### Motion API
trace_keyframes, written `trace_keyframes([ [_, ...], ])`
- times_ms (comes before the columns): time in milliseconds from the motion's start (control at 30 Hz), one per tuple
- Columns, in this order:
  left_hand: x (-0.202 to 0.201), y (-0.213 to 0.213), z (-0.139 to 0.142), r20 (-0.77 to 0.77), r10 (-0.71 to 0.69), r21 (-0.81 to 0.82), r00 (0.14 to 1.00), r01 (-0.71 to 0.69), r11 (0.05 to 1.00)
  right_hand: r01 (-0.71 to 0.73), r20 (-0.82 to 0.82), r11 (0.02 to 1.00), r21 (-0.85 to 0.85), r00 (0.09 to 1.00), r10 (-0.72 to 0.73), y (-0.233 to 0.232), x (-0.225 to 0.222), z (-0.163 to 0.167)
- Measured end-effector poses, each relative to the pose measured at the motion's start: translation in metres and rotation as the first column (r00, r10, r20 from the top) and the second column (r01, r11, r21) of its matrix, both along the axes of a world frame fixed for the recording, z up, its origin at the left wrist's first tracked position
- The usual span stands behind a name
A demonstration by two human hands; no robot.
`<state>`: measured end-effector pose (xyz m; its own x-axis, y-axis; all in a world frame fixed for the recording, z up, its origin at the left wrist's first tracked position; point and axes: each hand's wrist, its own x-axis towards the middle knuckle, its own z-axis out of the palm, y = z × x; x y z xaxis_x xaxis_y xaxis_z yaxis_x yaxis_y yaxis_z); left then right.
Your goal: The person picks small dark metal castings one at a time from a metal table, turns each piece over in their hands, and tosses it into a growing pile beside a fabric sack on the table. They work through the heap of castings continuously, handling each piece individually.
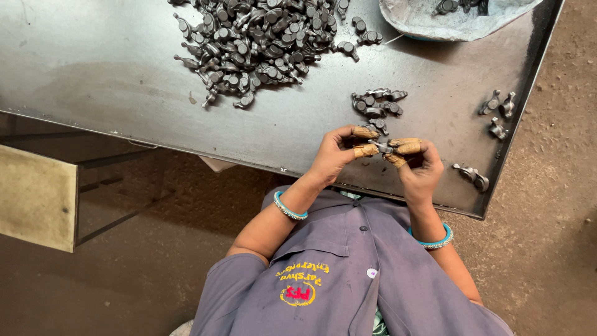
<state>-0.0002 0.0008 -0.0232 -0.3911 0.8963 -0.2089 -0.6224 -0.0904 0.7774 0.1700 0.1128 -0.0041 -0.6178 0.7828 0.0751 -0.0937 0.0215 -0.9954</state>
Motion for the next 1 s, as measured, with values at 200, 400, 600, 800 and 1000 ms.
trace_keyframes([
  [200,-0.001,0.0,-0.004,-0.009,0.02,-0.09,1.0,-0.021,0.996,-0.142,-0.112,0.842,-0.521,0.989,0.098,0.009,-0.001,-0.016],
  [400,-0.003,-0.007,-0.007,-0.212,0.006,-0.153,0.977,-0.04,0.987,-0.295,-0.03,0.742,-0.602,0.937,0.348,0.031,-0.006,-0.019],
  [600,-0.008,-0.01,-0.003,-0.404,-0.032,-0.32,0.914,-0.108,0.941,-0.331,0.047,0.85,-0.41,0.923,0.382,0.082,-0.04,0.026],
  [800,-0.015,-0.011,0.0,-0.507,0.122,-0.227,0.853,-0.268,0.936,-0.13,0.189,0.987,0.089,0.976,0.111,0.063,-0.092,0.069],
  [1000,-0.016,-0.008,0.005,-0.48,0.174,-0.236,0.86,-0.318,0.918,-0.327,0.496,0.587,0.74,0.855,-0.15,0.022,-0.101,0.05],
])
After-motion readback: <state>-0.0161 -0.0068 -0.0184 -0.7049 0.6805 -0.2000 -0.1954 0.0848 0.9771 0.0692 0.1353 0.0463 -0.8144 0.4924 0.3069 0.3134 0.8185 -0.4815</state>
